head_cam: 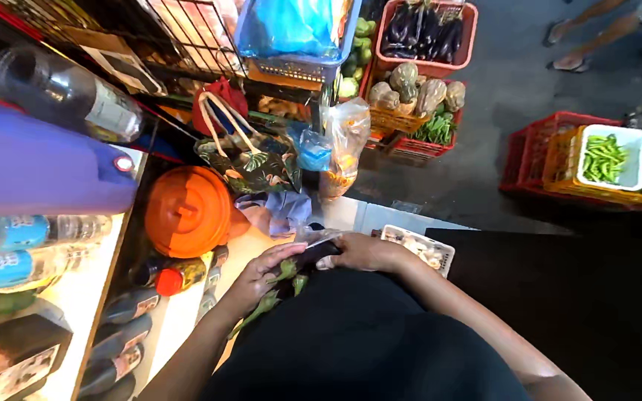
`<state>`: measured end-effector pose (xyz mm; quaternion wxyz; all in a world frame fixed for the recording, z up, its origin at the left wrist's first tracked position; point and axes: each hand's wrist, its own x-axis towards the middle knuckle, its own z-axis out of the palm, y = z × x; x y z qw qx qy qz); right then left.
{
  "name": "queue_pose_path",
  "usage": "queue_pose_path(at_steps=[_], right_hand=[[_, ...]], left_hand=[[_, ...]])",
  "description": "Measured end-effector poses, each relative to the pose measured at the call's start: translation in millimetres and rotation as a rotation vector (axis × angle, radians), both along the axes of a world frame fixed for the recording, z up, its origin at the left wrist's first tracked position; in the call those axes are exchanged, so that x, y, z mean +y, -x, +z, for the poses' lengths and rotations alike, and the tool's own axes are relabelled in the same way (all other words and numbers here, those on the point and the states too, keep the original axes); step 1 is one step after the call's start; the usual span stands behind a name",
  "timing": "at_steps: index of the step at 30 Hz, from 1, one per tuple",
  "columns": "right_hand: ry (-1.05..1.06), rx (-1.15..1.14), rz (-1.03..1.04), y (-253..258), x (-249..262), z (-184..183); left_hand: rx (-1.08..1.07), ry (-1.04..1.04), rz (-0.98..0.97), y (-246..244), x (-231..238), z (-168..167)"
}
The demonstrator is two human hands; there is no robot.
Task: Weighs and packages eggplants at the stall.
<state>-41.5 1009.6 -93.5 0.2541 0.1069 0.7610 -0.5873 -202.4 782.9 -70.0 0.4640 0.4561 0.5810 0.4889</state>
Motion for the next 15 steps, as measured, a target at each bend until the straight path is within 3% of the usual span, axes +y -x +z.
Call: queue_pose_path(at_steps=[5, 10, 15], right_hand=[[-0.297, -0.033, -0.145, 5, 36, -9], [-0.221, -0.218, -0.164, -1, 91, -3], [-0.238, -0.367, -0.228, -5, 123, 1]], left_hand=[[0.053, 0.022, 0.073, 7, 64, -14], [-0.202, 0.303, 0.269, 18, 142, -12], [-0.206, 0.290, 0.218, 37, 208, -20]])
